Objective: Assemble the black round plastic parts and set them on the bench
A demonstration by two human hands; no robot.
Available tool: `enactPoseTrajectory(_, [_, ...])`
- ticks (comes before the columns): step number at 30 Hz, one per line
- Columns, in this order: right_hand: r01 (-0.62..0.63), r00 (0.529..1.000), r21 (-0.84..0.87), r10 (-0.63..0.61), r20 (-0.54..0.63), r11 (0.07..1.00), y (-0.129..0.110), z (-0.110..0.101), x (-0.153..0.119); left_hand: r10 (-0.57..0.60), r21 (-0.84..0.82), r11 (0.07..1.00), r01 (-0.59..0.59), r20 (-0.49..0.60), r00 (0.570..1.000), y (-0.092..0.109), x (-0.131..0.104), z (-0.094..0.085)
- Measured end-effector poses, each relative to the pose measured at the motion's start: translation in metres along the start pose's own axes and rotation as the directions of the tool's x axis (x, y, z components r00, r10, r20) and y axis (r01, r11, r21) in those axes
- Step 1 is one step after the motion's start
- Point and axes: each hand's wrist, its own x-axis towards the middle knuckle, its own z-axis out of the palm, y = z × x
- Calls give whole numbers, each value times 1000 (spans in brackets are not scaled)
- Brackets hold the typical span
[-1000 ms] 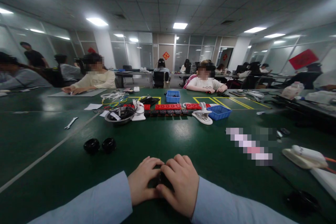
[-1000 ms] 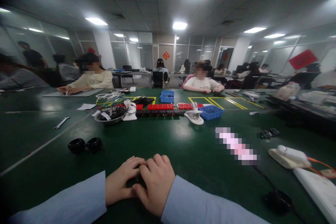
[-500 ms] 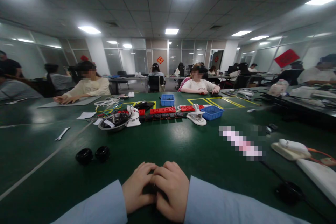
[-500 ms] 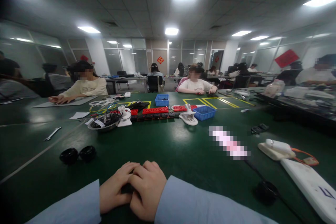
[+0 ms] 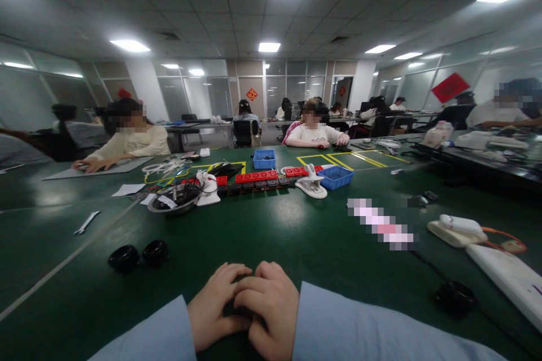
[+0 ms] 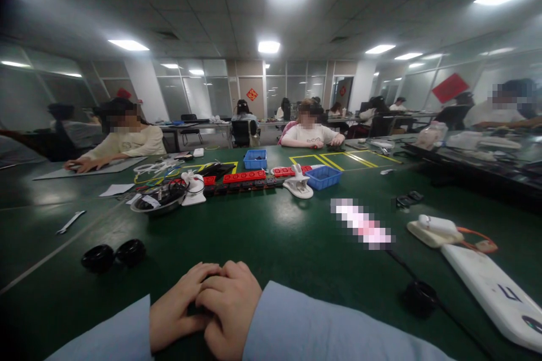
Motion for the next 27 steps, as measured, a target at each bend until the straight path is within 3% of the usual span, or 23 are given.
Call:
enactPoseTrajectory(12, [39, 999, 41, -38, -29, 998, 7, 9, -2, 3, -11, 1000, -3, 11, 1000, 6, -1, -4])
enactPoseTrajectory(21, [136, 975, 125, -111, -192, 983, 11, 35, -6, -22, 19, 1000, 22, 24, 999, 8, -1, -4])
enactPoseTrajectory(24, [158, 965, 155, -119, -235, 975, 9, 34, -6, -26, 10, 1000, 25, 30, 999, 7, -1, -5])
enactPoseTrajectory(27, [177, 928, 207, -92, -362, 962, 4, 24, -4, -1, 9, 1000, 0, 30, 1000, 5, -2, -5])
